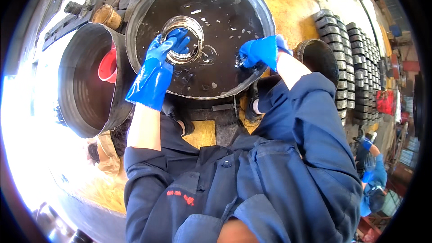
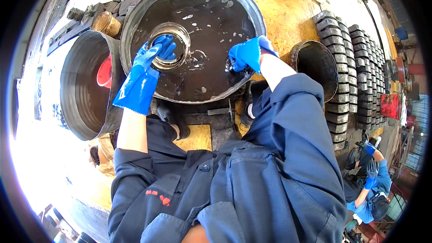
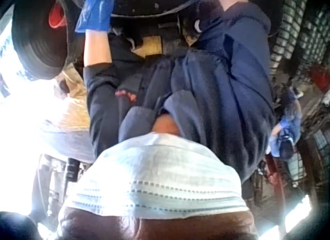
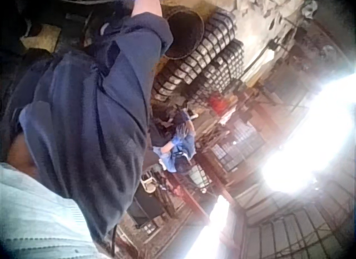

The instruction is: The person cleans several metal rings and components by scrubbing them with a brush in a bucket of liquid, then dipping them into another bucket of fluid.

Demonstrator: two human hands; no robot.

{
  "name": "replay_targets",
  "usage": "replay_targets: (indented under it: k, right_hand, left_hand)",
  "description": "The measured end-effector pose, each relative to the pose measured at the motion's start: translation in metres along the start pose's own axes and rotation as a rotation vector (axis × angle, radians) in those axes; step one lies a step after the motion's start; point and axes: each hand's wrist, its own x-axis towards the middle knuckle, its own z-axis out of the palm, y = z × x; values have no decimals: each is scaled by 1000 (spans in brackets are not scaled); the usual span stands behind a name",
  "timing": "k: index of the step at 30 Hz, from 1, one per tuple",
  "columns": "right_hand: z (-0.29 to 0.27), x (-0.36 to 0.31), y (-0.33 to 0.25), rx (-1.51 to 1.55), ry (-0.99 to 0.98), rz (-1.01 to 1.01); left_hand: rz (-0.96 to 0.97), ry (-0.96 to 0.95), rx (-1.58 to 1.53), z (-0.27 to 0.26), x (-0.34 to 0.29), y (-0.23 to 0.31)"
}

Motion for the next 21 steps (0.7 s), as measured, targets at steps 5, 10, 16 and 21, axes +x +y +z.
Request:
replay_targets:
  k: [5,10,16,21]
  right_hand:
    - [-9,5,-9,238,191,50]
    - [-33,-36,-27,655,641,-54]
    - [-47,-45,-57,1036,914,-349]
    - [-31,-23,-87,1381,835,-389]
  left_hand:
    - [93,176,314,24,-14,-1]
    - [124,185,335,21,-25,-13]
    - [88,208,772,1,4,-40]
    - [28,333,997,-21,33,-65]
